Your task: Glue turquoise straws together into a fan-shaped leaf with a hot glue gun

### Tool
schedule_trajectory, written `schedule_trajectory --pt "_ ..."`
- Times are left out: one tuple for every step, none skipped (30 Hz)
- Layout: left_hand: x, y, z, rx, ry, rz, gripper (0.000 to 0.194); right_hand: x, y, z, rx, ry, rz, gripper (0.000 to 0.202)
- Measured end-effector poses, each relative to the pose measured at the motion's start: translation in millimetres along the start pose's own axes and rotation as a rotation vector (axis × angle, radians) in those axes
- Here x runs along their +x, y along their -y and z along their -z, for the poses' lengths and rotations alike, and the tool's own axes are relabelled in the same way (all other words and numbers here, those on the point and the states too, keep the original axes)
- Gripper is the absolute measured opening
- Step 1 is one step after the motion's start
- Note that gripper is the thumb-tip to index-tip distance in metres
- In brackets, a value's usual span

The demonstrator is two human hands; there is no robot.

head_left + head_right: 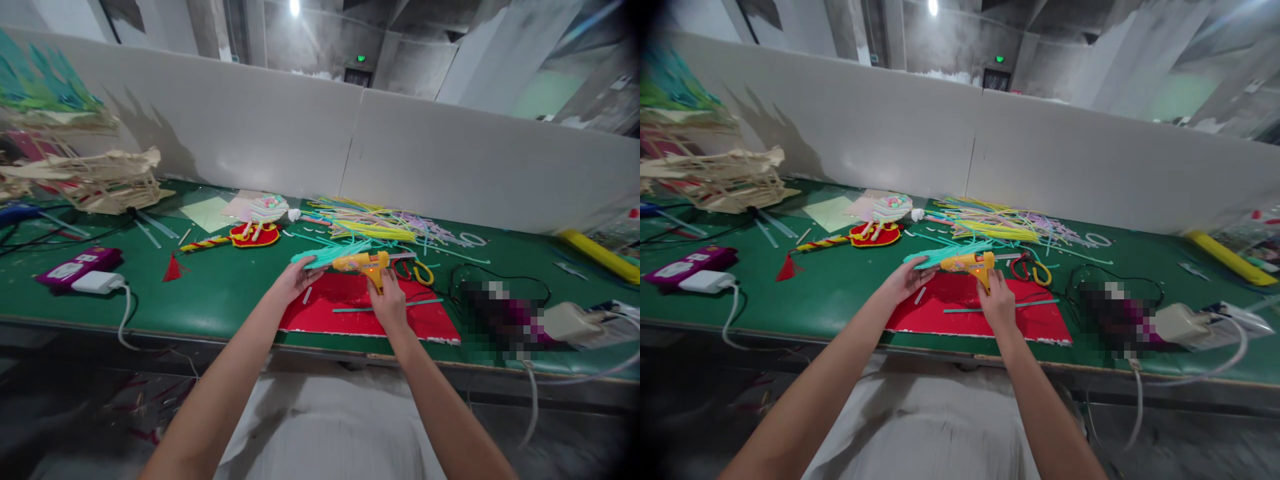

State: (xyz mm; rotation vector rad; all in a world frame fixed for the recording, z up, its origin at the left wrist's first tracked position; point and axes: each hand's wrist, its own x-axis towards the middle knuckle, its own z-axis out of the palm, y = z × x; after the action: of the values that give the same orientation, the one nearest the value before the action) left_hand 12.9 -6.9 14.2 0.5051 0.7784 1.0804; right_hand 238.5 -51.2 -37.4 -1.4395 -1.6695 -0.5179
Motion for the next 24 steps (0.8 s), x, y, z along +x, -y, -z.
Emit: schedule_trajectory --pt "-0.5 -0.4 -0.4 -0.007 -0.001 0.001 0.007 -0.4 -0.6 -0.3 -0.004 -0.010 -0.003 0.041" --pt "-1.0 -0.8 -0.9 -0.014 -0.007 0.003 0.006 -0.7 -1.2 -0.7 -0.008 -0.020 -0.005 0.042" --pt "-1.5 -1.2 -1.4 -0.019 -0.017 0.006 0.006 -1.0 -1.7 -1.1 -0.009 -0.029 -0.008 0.042" --pt "-2.0 -1.5 -1.9 -0.022 -0.027 0.010 0.005 -1.2 -2.2 -1.4 -0.009 -0.034 -0.012 0.042" --pt "-2.4 -1.7 -2.3 -0.023 -0.036 0.013 0.005 -1.3 -2.5 -1.6 -0.009 -0.036 -0.019 0.042" --pt "-2.7 -1.9 -2.6 -0.024 -0.043 0.014 0.005 -1.3 -2.6 -1.6 -0.007 -0.036 -0.025 0.043" --pt "-2.9 -2.0 -2.7 -0.025 -0.047 0.016 0.005 -1.2 -2.7 -1.5 -0.005 -0.036 -0.031 0.043" --pt "-3.0 -2.1 -2.6 -0.026 -0.051 0.015 0.005 -0.9 -2.7 -1.2 -0.002 -0.037 -0.034 0.043" --pt "-3.0 -2.1 -2.5 -0.028 -0.052 0.013 0.005 -0.6 -2.5 -0.9 0.000 -0.039 -0.035 0.044" --pt "-3.0 -2.0 -2.3 -0.029 -0.053 0.012 0.005 -0.3 -2.4 -0.4 0.000 -0.041 -0.034 0.044" --pt "-2.8 -2.0 -2.1 -0.029 -0.054 0.011 0.005 0.1 -2.2 0.1 -0.002 -0.045 -0.032 0.043" --pt "-2.7 -2.0 -2.0 -0.029 -0.055 0.011 0.005 0.4 -2.1 0.5 -0.005 -0.050 -0.029 0.043" --pt "-2.6 -2.1 -2.1 -0.030 -0.053 0.010 0.005 0.6 -2.0 0.8 -0.010 -0.057 -0.025 0.042" --pt "-2.6 -2.3 -2.3 -0.031 -0.052 0.009 0.004 0.7 -1.9 1.0 -0.014 -0.064 -0.019 0.042" --pt "-2.7 -2.4 -2.6 -0.032 -0.052 0.008 0.004 0.7 -1.9 1.0 -0.016 -0.069 -0.015 0.042" --pt "-2.9 -2.6 -3.0 -0.033 -0.054 0.008 0.004 0.6 -2.0 1.0 -0.016 -0.071 -0.016 0.042" --pt "-3.3 -2.8 -3.4 -0.033 -0.057 0.007 0.003 0.4 -2.3 0.8 -0.016 -0.070 -0.024 0.042" --pt "-3.7 -3.0 -3.9 -0.032 -0.061 0.006 0.002 0.2 -2.6 0.5 -0.014 -0.068 -0.037 0.042" --pt "-4.3 -3.2 -4.2 -0.031 -0.065 0.006 0.002 -0.1 -3.0 0.1 -0.009 -0.062 -0.052 0.043" --pt "-4.9 -3.5 -4.5 -0.029 -0.068 0.005 0.003 -0.3 -3.5 -0.2 -0.003 -0.057 -0.065 0.043" --pt "-5.5 -3.7 -4.8 -0.028 -0.069 0.004 0.004 -0.5 -3.9 -0.6 0.003 -0.055 -0.073 0.043" --pt "-6.0 -3.9 -4.9 -0.029 -0.069 0.004 0.004 -0.7 -4.4 -0.9 0.006 -0.052 -0.074 0.043" --pt "-6.4 -4.2 -5.0 -0.030 -0.070 0.003 0.005 -0.8 -4.7 -1.1 0.005 -0.053 -0.072 0.043" --pt "-6.7 -4.5 -5.0 -0.032 -0.072 0.003 0.005 -0.8 -4.8 -1.3 -0.003 -0.058 -0.070 0.043"
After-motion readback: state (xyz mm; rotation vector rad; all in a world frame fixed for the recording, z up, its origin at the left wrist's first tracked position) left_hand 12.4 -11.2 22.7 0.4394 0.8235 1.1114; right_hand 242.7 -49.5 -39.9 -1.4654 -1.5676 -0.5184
